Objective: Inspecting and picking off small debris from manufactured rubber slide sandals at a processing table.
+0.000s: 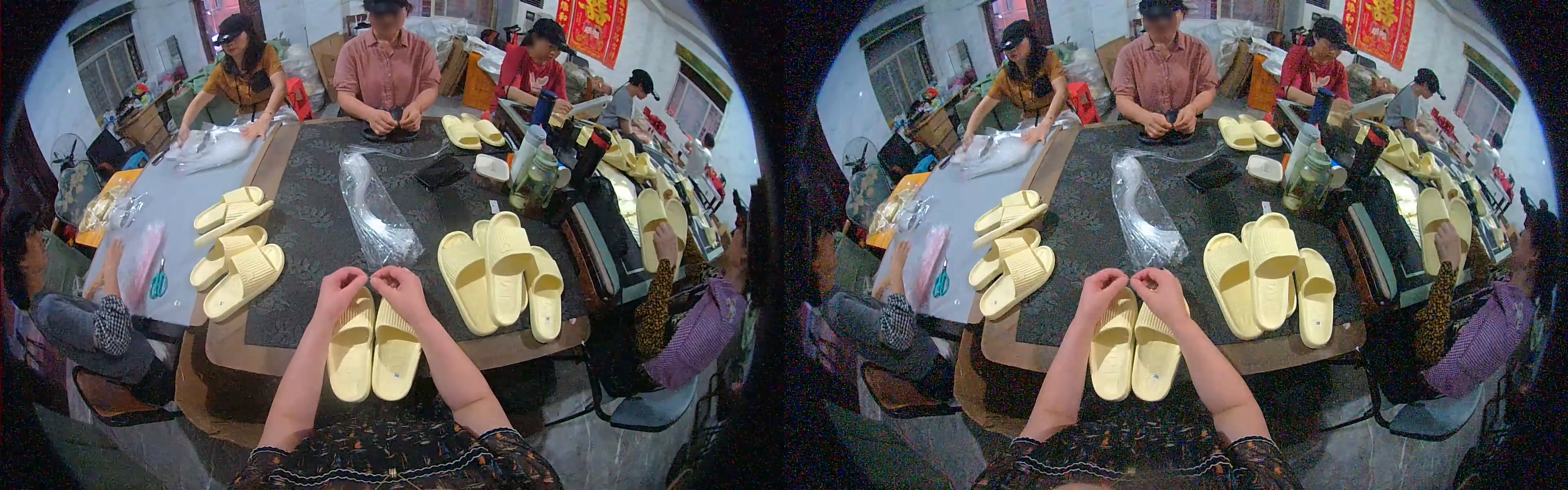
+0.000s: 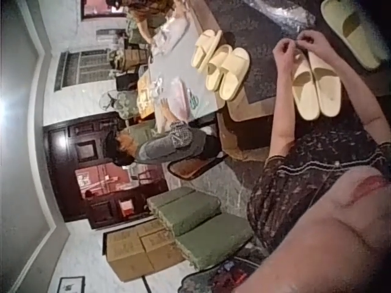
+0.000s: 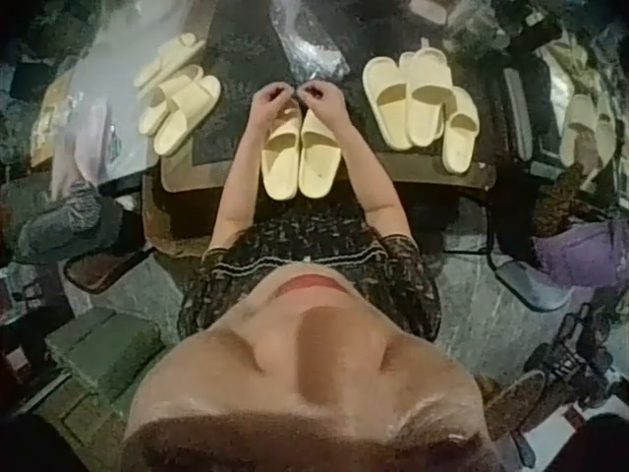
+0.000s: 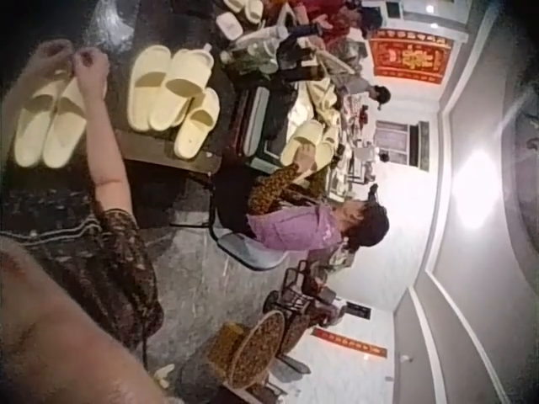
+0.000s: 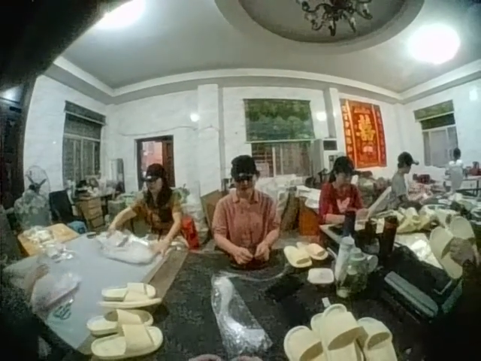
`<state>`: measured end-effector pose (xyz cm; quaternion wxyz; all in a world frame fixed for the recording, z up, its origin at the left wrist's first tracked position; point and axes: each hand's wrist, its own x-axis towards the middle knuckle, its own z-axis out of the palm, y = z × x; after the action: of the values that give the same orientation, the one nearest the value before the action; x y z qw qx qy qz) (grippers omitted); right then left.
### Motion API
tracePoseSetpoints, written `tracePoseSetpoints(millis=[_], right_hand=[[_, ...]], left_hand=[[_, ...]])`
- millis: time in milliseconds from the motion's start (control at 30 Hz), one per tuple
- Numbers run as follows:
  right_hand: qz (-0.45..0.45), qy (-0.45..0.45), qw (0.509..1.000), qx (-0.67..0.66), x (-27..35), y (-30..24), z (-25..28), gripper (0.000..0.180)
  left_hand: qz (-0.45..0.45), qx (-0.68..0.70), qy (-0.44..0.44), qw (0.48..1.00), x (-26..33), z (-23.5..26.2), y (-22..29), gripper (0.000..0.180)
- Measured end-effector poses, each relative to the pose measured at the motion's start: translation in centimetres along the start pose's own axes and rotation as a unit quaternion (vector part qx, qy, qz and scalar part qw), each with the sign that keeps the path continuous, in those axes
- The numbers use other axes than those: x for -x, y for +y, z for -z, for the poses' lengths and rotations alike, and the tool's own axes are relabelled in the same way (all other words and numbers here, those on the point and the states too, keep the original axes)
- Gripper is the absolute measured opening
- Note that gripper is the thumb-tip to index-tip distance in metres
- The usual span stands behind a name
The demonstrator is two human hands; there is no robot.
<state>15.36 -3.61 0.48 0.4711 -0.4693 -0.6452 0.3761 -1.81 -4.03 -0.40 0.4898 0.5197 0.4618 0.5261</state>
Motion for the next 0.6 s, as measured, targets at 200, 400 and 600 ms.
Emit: tracePoseSetpoints(millis=[200,400,600], right_hand=[[-0.047,0.031,0.996,-0.062,-0.1,1.2,-0.4,0.013],[-0.012,0.016,0.999,-0.036,0.0,1.3,-0.5,0.012],[-0.005,0.010,0.997,-0.078,-0.2,0.7,-0.5,0.016]], left_hand=[[-0.007,0.044,0.045,0.998,0.1,0.0,0.4,0.011],[0.023,-0.018,-0.027,0.999,0.4,-0.4,0.9,0.011],[0.026,0.036,0.019,0.999,0.4,-0.2,1.6,0.012]])
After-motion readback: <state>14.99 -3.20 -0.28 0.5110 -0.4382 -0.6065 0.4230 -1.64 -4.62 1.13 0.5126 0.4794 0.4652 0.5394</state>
